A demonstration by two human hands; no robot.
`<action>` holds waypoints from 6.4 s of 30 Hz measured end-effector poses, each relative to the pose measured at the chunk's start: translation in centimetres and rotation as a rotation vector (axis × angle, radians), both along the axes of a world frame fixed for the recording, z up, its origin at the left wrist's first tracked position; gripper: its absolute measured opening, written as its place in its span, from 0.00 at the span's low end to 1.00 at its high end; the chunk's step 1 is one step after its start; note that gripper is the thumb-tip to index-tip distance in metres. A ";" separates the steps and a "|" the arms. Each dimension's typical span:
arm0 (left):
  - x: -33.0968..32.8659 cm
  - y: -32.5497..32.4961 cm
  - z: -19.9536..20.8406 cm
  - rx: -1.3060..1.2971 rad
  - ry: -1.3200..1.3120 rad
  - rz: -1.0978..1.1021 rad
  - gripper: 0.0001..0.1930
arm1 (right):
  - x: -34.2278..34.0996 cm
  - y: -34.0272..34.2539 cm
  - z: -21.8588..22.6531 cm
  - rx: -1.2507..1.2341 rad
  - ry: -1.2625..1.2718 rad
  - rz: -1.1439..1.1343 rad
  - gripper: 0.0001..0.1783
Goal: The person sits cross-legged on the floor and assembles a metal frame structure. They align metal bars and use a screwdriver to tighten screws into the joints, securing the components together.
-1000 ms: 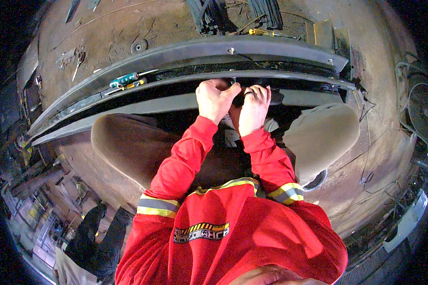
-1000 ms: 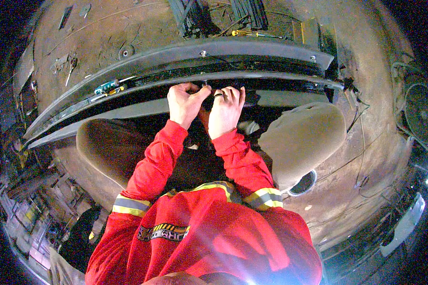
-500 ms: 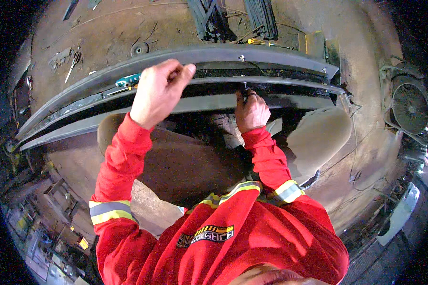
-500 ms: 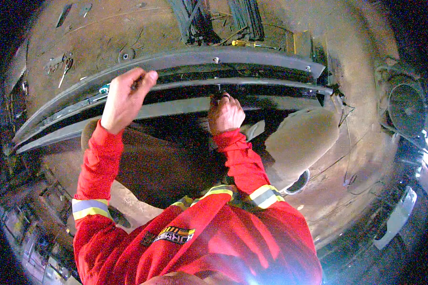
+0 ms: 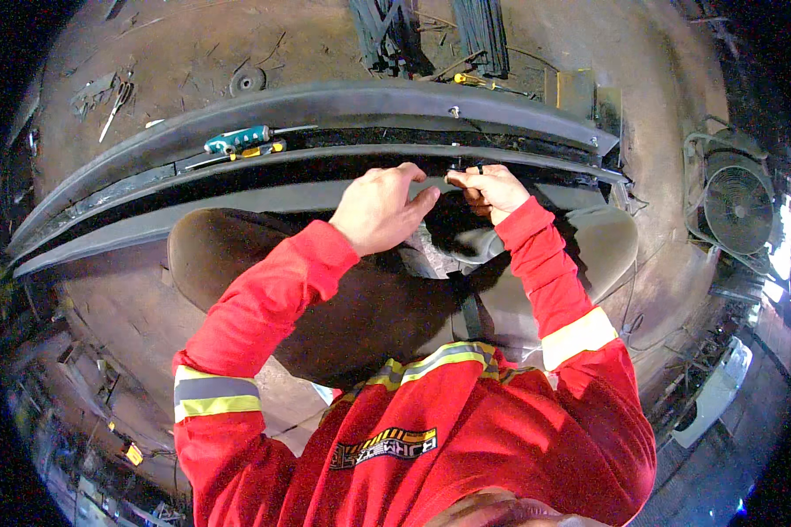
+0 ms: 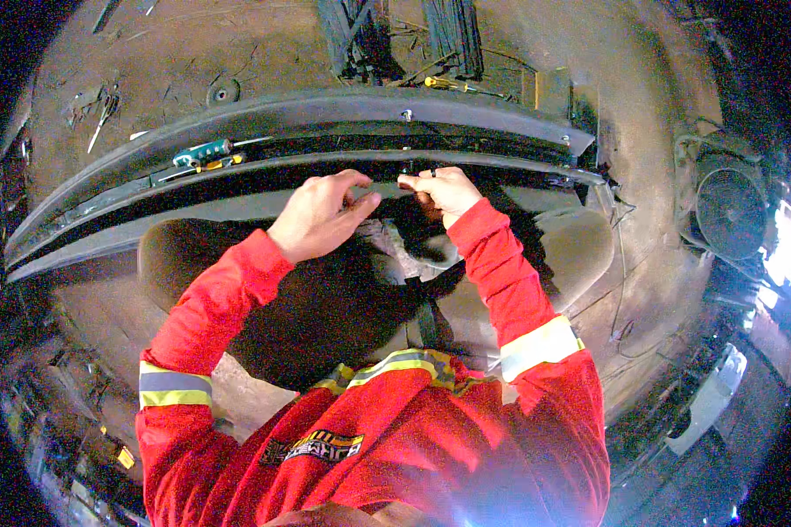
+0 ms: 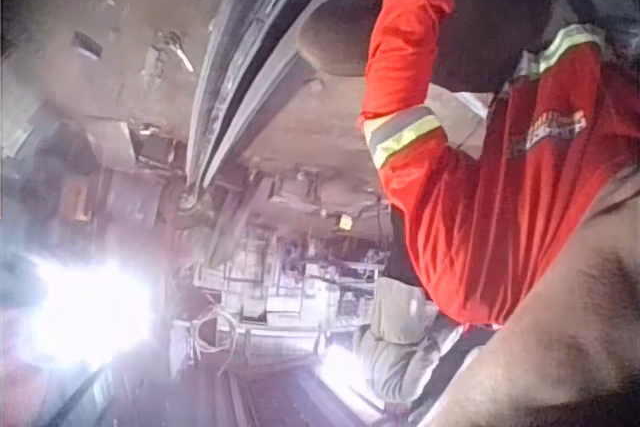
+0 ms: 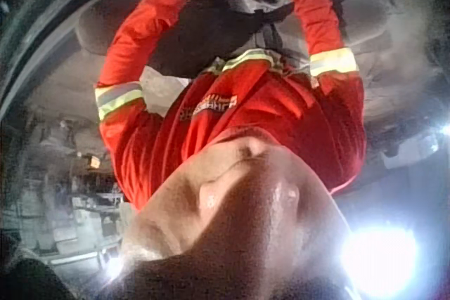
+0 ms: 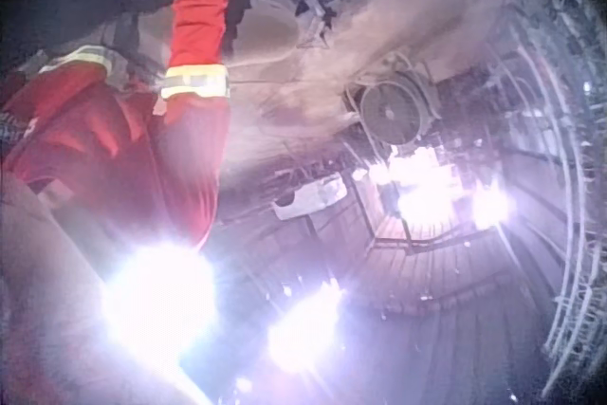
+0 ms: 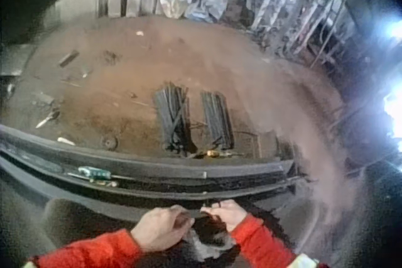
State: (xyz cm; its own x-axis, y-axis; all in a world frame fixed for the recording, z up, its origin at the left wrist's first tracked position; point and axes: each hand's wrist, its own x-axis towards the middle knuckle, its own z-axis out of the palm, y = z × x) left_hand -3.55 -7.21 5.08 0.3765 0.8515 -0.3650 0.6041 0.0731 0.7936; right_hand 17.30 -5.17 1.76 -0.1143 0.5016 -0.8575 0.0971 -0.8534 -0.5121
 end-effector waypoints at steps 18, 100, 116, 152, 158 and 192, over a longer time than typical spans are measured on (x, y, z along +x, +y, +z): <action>5.2 0.3 -5.8 0.055 0.168 -0.064 0.16 | 0.9 -0.8 -3.0 0.278 -0.157 0.268 0.18; 8.7 0.0 -4.6 -0.079 0.053 0.608 0.16 | -1.3 -5.5 -3.7 1.134 -0.905 0.220 0.09; 6.9 0.7 -5.9 -0.295 -0.075 0.392 0.16 | -1.4 -5.9 -5.7 1.172 -1.013 0.244 0.13; 6.7 0.4 -5.0 -0.213 -0.020 0.290 0.16 | -1.7 -5.7 -5.6 1.228 -0.978 0.159 0.05; 6.9 0.0 -5.4 -0.095 -0.016 0.325 0.16 | -1.7 -5.7 -4.9 1.185 -0.923 0.170 0.05; 7.4 0.2 -5.1 -0.089 -0.045 0.415 0.16 | -1.9 -5.6 -2.9 1.207 -0.896 0.188 0.09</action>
